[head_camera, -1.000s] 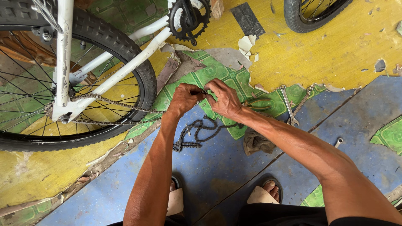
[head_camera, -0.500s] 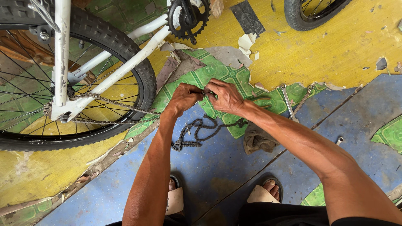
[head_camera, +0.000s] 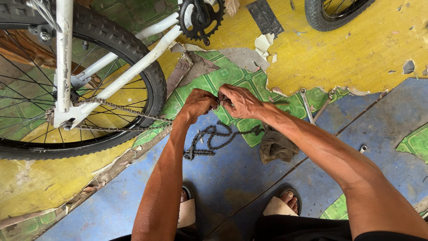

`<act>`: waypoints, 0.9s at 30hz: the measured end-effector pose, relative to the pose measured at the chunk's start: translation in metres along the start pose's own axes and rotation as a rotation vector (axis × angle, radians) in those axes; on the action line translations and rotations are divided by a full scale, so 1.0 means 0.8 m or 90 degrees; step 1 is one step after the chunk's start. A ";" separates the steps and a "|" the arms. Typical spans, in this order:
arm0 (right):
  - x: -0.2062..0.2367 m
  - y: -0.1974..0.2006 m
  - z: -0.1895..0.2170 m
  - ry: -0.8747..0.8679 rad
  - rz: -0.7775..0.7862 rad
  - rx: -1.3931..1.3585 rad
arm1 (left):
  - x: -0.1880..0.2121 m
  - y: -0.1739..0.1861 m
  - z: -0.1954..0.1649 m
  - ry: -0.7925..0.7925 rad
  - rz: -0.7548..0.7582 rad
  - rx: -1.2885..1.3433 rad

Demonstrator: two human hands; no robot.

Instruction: The person retrieves pliers from a toolbox and uses them to work on a bicycle chain, then threads the chain around the rear wheel and chainring of a bicycle lying on the floor, joining and positioning the chain by hand.

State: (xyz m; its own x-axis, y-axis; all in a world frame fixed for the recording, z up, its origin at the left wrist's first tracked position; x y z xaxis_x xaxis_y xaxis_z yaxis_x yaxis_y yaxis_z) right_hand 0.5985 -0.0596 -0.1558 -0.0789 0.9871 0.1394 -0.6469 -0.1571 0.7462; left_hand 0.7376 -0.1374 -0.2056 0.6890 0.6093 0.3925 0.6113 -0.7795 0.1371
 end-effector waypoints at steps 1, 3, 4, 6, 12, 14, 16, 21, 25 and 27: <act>0.001 0.000 -0.001 0.020 -0.004 0.017 | 0.000 -0.001 -0.001 -0.003 -0.001 -0.011; 0.003 -0.001 -0.002 0.060 -0.011 0.051 | 0.001 -0.004 -0.003 -0.007 -0.003 -0.034; 0.003 -0.002 -0.004 0.048 -0.005 0.039 | 0.001 -0.004 -0.004 -0.007 -0.003 -0.049; 0.002 -0.004 -0.006 0.022 0.007 0.015 | 0.001 -0.005 -0.005 -0.007 -0.002 -0.079; 0.005 -0.007 -0.006 0.012 0.057 0.100 | 0.002 -0.005 0.000 -0.010 0.008 0.011; 0.008 -0.007 -0.005 0.020 0.066 0.091 | 0.001 -0.006 0.002 -0.014 0.038 0.041; 0.010 -0.007 -0.003 0.027 0.067 0.088 | 0.000 -0.004 0.004 -0.009 0.044 0.042; 0.012 -0.017 0.000 0.060 0.069 0.128 | 0.001 0.003 0.002 -0.029 0.016 0.067; 0.011 -0.011 -0.012 -0.098 0.053 0.028 | 0.002 0.001 -0.003 -0.010 0.014 0.013; 0.014 -0.002 -0.014 -0.047 -0.005 0.024 | 0.001 -0.003 -0.006 0.004 0.003 0.004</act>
State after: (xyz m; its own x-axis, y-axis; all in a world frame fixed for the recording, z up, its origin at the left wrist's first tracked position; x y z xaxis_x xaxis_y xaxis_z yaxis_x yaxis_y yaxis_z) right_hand 0.5904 -0.0481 -0.1624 -0.0176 0.9834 0.1804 -0.6188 -0.1524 0.7707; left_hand 0.7350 -0.1358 -0.2011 0.6896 0.6044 0.3990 0.6099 -0.7817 0.1299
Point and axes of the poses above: each hand's wrist, its own x-axis away from the middle knuckle, its own y-axis out of the back of the hand, z = x × y, the point moved 3 cm from there along -x, towards the middle knuckle, and after that the axes turned 13 degrees about -y, right-handed, at the moved point
